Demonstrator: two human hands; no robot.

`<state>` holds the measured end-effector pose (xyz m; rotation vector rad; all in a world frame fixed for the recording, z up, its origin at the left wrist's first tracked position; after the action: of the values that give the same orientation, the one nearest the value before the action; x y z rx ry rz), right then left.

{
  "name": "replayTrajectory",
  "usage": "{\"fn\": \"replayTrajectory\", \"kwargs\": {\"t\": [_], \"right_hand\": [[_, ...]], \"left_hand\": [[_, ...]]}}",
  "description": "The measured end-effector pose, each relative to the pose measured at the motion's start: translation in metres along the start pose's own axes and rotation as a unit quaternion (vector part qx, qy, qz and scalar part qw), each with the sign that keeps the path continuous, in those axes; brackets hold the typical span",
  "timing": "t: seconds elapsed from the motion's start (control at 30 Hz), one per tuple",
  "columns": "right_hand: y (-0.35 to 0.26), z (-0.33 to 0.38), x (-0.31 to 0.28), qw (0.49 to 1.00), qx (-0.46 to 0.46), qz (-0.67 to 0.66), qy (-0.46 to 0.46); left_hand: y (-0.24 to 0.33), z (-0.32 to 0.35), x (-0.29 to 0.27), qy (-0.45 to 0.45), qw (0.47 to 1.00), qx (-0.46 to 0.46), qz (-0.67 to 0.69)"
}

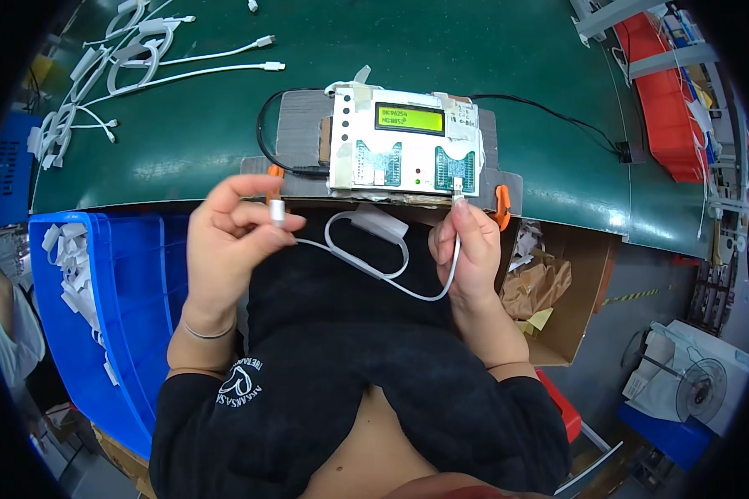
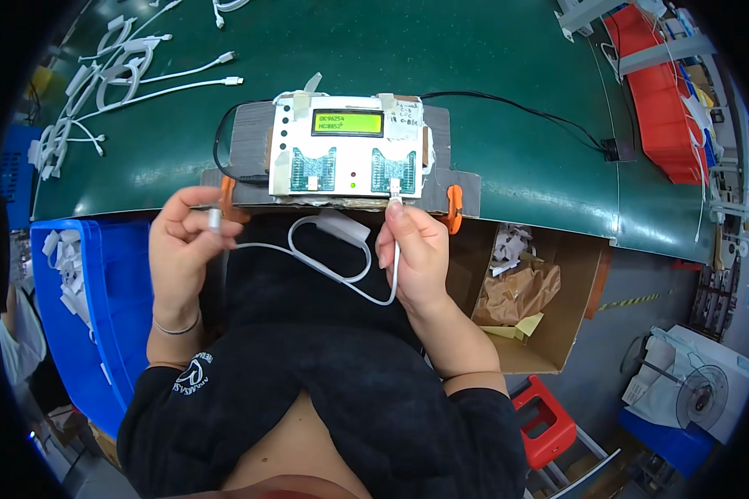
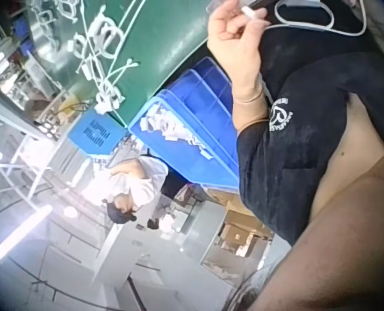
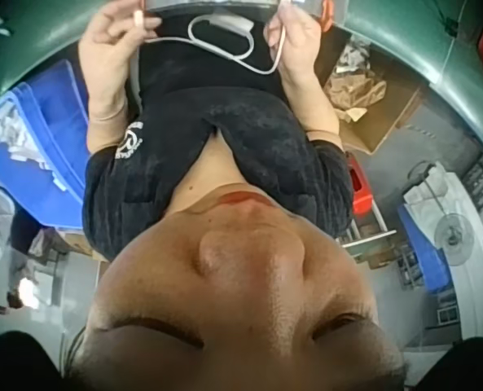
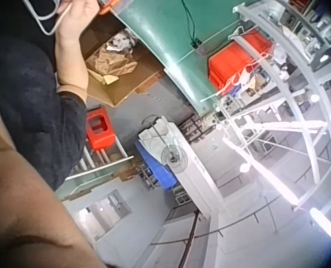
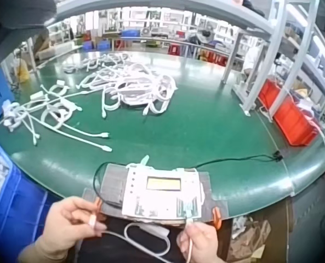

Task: The recorder is testing white electrical cables using a digital testing device and sorting them into bins.

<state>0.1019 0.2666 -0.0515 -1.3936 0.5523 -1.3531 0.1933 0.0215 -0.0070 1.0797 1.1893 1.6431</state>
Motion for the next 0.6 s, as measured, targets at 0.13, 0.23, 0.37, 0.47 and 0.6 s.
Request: {"fn": "replayTrajectory", "kwargs": {"t": [0.13,0.23,0.37,0.47,0.6], "right_hand": [[-0.005,-0.001,0.009,1.0,0.009,0.002,0.02],[-0.004,-0.002,0.009,1.0,0.007,0.008,0.024],[-0.004,-0.004,0.004,0.999,-0.004,0.031,0.007],[-0.004,-0.005,0.002,0.999,0.005,0.035,-0.002],[-0.003,-0.005,0.0,0.999,0.003,0.03,-0.015]], "left_hand": [[0.01,-0.002,0.039,-0.026,0.949,0.139,-0.282],[0.006,-0.016,0.05,-0.044,0.865,0.286,-0.409],[0.003,-0.023,0.059,-0.035,0.823,0.309,-0.476],[0.0,-0.025,0.061,-0.016,0.8,0.331,-0.5],[0.003,-0.023,0.066,-0.01,0.777,0.336,-0.532]]}}
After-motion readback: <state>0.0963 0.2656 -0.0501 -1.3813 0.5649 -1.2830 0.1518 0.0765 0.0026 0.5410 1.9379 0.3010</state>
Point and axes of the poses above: each hand's wrist, its own z-axis away from the middle knuckle, its own x-axis out of the palm, y = z × x, the point moved 1 cm from there along -z, towards the middle knuckle, and after that the axes turned 1 degree about y, right-handed, at the moved point
